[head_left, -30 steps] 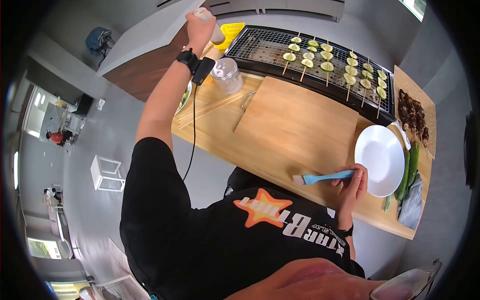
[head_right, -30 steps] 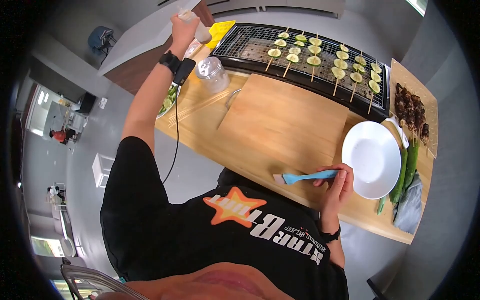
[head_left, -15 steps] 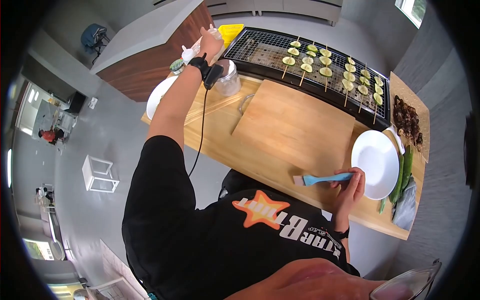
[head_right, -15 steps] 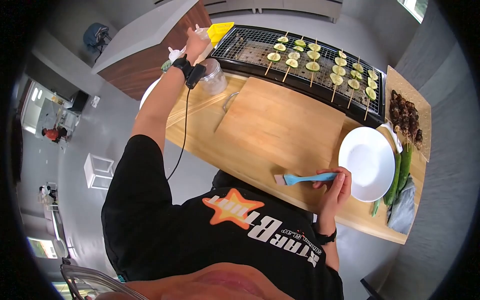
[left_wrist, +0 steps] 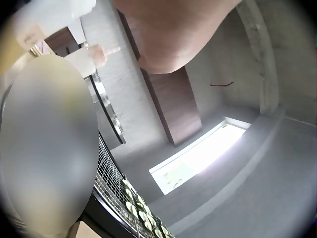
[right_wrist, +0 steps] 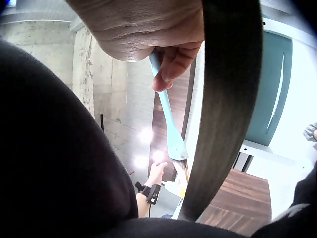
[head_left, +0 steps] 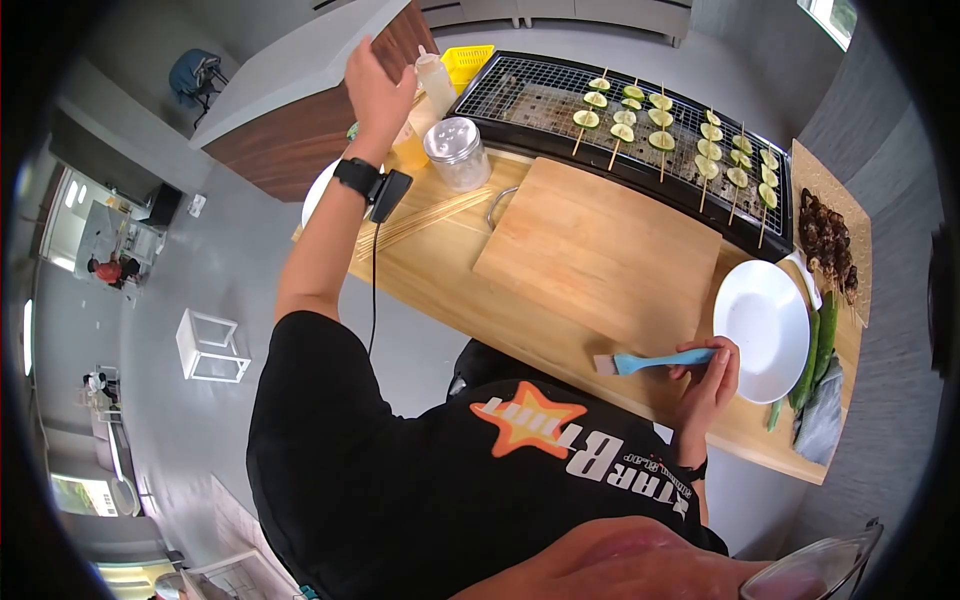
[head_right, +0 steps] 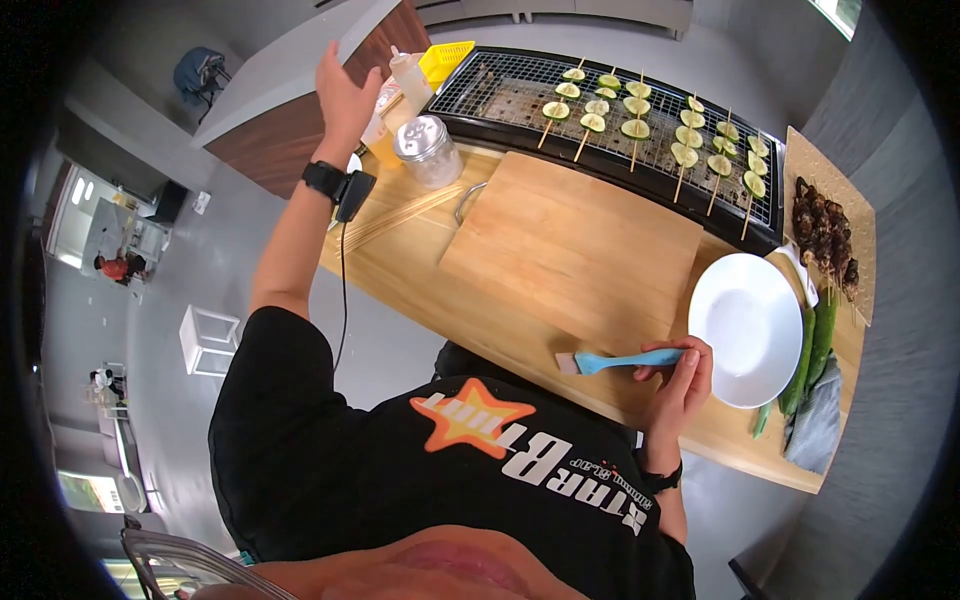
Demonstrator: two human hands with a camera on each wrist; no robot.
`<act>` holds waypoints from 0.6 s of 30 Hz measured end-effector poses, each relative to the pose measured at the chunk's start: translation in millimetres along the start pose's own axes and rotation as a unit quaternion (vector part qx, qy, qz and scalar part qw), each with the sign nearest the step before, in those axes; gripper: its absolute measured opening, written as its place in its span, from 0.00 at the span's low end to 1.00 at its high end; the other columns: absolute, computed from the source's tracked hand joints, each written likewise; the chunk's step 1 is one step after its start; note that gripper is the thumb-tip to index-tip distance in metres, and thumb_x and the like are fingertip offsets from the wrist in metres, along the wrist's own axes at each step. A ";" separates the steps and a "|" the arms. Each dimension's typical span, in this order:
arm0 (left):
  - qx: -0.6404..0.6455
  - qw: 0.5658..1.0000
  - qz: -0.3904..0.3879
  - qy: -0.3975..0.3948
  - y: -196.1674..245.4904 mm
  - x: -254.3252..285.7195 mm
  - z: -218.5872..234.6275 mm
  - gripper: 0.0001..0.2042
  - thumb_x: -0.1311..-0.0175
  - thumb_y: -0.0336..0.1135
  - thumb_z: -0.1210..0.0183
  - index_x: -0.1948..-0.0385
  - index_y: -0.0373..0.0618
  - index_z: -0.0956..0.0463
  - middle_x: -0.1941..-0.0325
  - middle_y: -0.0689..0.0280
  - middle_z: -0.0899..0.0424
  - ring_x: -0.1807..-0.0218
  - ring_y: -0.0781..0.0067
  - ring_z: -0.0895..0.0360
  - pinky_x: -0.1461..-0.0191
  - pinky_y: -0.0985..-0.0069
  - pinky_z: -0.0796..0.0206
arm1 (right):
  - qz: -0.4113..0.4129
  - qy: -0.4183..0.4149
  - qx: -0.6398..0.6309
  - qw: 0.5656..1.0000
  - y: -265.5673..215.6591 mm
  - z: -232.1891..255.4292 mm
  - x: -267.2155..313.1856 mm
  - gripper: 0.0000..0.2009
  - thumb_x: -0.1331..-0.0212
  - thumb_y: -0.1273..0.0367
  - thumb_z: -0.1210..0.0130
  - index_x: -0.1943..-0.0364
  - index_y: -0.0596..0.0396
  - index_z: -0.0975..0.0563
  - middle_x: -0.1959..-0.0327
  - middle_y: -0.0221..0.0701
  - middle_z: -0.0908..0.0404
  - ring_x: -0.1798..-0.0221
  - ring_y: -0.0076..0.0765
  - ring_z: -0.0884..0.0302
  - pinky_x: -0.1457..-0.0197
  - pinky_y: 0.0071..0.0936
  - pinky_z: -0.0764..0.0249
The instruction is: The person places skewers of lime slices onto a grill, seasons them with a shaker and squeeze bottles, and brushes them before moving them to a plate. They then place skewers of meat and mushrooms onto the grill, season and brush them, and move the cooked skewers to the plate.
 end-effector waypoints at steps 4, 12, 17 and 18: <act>-0.035 0.993 0.111 0.034 -59.6 28.5 -13.7 0.38 0.49 0.43 0.35 0.40 0.30 0.43 0.43 0.42 0.31 0.38 0.47 0.34 0.35 0.61 0.43 | -0.004 -0.004 0.002 1.000 0.0 -1.4 0.0 0.13 0.27 0.63 0.67 0.58 0.58 0.34 0.70 0.44 0.21 0.79 0.28 0.28 0.73 0.21 0.30; 0.091 0.975 0.198 -0.053 -89.1 35.4 -48.6 0.23 0.48 0.44 0.35 0.54 0.39 0.28 0.59 0.50 0.19 0.56 0.53 0.20 0.51 0.66 0.29 | -0.007 0.008 0.009 1.000 -5.3 -3.1 0.6 0.14 0.26 0.62 0.67 0.59 0.58 0.33 0.71 0.42 0.22 0.78 0.26 0.30 0.73 0.20 0.31; 0.099 0.975 0.192 -0.048 -82.5 19.1 -60.9 0.21 0.47 0.43 0.35 0.57 0.39 0.27 0.60 0.51 0.19 0.56 0.54 0.20 0.52 0.65 0.29 | -0.001 0.007 0.001 1.000 -4.0 -2.0 -0.3 0.14 0.27 0.63 0.67 0.59 0.58 0.33 0.70 0.42 0.21 0.78 0.27 0.28 0.72 0.20 0.30; 0.094 0.978 0.180 -0.048 -80.5 20.1 -63.6 0.21 0.47 0.43 0.35 0.57 0.40 0.27 0.60 0.51 0.19 0.56 0.54 0.20 0.52 0.65 0.30 | -0.001 0.008 0.002 1.000 -3.8 -1.6 -0.2 0.14 0.27 0.63 0.67 0.59 0.58 0.33 0.70 0.42 0.21 0.78 0.27 0.28 0.72 0.20 0.30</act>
Point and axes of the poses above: each hand's wrist, its own x-axis away from the middle knuckle, its own z-axis out of the back of the hand, y = z × x, the point moved 7 cm from there along -x, towards the middle knuckle
